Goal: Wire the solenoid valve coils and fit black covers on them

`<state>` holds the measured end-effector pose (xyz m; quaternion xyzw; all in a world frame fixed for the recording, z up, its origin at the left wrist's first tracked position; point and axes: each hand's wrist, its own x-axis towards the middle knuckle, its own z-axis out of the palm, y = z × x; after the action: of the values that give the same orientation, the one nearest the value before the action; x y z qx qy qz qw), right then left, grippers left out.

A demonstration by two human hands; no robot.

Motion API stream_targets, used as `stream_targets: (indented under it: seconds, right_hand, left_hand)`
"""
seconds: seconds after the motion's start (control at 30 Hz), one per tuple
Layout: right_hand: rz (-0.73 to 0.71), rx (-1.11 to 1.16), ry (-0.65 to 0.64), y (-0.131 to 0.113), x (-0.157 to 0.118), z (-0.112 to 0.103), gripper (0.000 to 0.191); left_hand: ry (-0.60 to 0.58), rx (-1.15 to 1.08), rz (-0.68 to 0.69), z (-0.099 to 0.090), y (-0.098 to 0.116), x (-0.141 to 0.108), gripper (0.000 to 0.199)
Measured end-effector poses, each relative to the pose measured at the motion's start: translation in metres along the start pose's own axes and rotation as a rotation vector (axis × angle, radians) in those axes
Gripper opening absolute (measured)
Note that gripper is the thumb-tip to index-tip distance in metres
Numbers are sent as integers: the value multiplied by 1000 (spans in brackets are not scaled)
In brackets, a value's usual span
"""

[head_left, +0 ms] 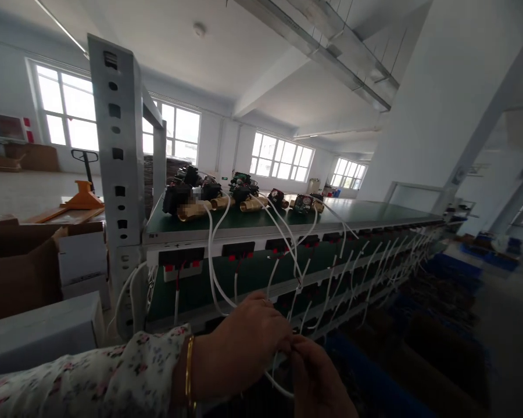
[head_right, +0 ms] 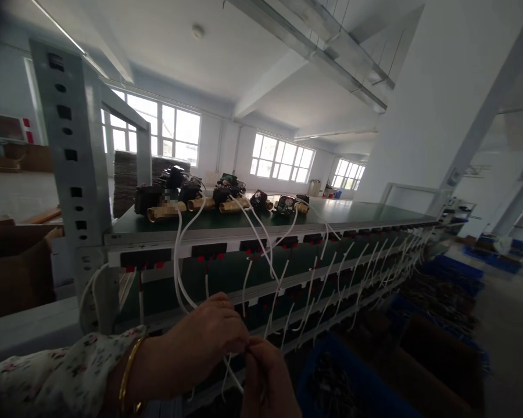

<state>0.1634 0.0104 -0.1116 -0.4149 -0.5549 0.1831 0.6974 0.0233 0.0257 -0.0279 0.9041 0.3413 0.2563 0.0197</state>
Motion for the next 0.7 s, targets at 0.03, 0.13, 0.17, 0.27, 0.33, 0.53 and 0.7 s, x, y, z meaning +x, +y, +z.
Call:
stream_targets:
  seconds: [0.03,0.13,0.17,0.27,0.33,0.53,0.7]
  right_hand:
    - [22,-10,-9,-2,0,0,19]
    - [174,23,-128,-8,4,-2,21]
    - [227,53,-171,-10,6,-3,22]
    - [314,137,-260,-15,11,-5,25]
    - [317,163,-302,-19,13,-7,26]
    - [324,215,-364,-29,10,-9,21]
    - [349,329,-373,-27,8,-8,15]
  left_hand:
    - [-31,-72,-43,-2,-2,1,11]
    - [-169,-288,-138,-15,-7,5,17]
    - [-212,-338,-143,-21,-7,6,21]
    - [-246,-344,-145,-34,-7,6,26]
    - [-247,-322,-171,-37,-7,6,26]
    - [-313,-372,-257,-37,-5,9,26]
    - [-391,-388,-209,-46,-4,11,29]
